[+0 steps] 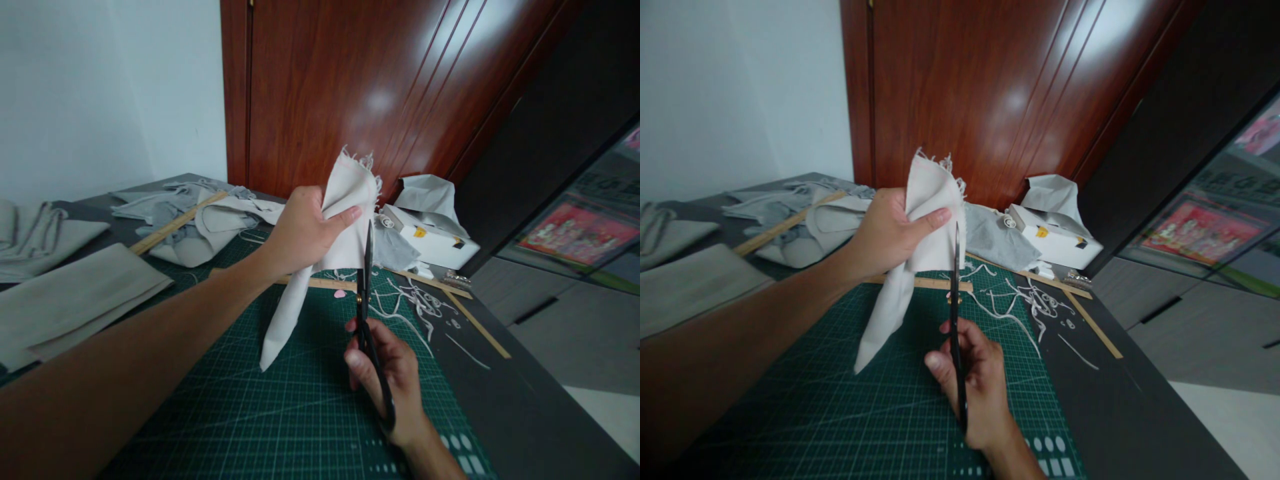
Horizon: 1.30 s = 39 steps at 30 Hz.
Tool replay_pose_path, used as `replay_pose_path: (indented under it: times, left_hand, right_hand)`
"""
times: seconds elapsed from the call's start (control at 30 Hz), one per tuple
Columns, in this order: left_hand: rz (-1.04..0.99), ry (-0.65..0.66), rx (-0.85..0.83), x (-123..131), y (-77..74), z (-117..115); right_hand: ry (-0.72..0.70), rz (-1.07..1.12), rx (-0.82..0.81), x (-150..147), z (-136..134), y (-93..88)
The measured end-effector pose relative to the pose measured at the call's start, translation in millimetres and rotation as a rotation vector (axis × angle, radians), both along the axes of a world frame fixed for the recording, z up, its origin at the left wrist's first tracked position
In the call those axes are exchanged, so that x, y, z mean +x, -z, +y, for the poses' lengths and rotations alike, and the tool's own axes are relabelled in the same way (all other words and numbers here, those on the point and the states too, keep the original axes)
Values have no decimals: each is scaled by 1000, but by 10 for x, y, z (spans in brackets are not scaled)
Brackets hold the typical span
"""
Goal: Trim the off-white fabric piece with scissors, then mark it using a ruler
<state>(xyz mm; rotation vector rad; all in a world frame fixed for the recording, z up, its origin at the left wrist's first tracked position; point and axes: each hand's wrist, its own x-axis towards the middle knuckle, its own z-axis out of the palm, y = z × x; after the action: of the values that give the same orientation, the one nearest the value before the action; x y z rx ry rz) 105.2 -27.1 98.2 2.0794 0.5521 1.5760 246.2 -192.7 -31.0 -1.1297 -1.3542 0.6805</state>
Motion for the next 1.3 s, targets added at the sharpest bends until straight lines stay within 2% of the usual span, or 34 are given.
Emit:
replay_pose_path:
  times: [0.67, 1.0, 1.3]
  left_hand:
    - [15, -41, -1, -8, -16, 2]
    - [-38, 36, 9, 1, 3, 17]
    - [-29, 28, 24, -3, -16, 8]
  right_hand:
    - [3, -11, -24, -7, -23, -5]
    - [19, -42, -5, -2, -5, -2]
    - [19, -27, -28, -7, -11, -12]
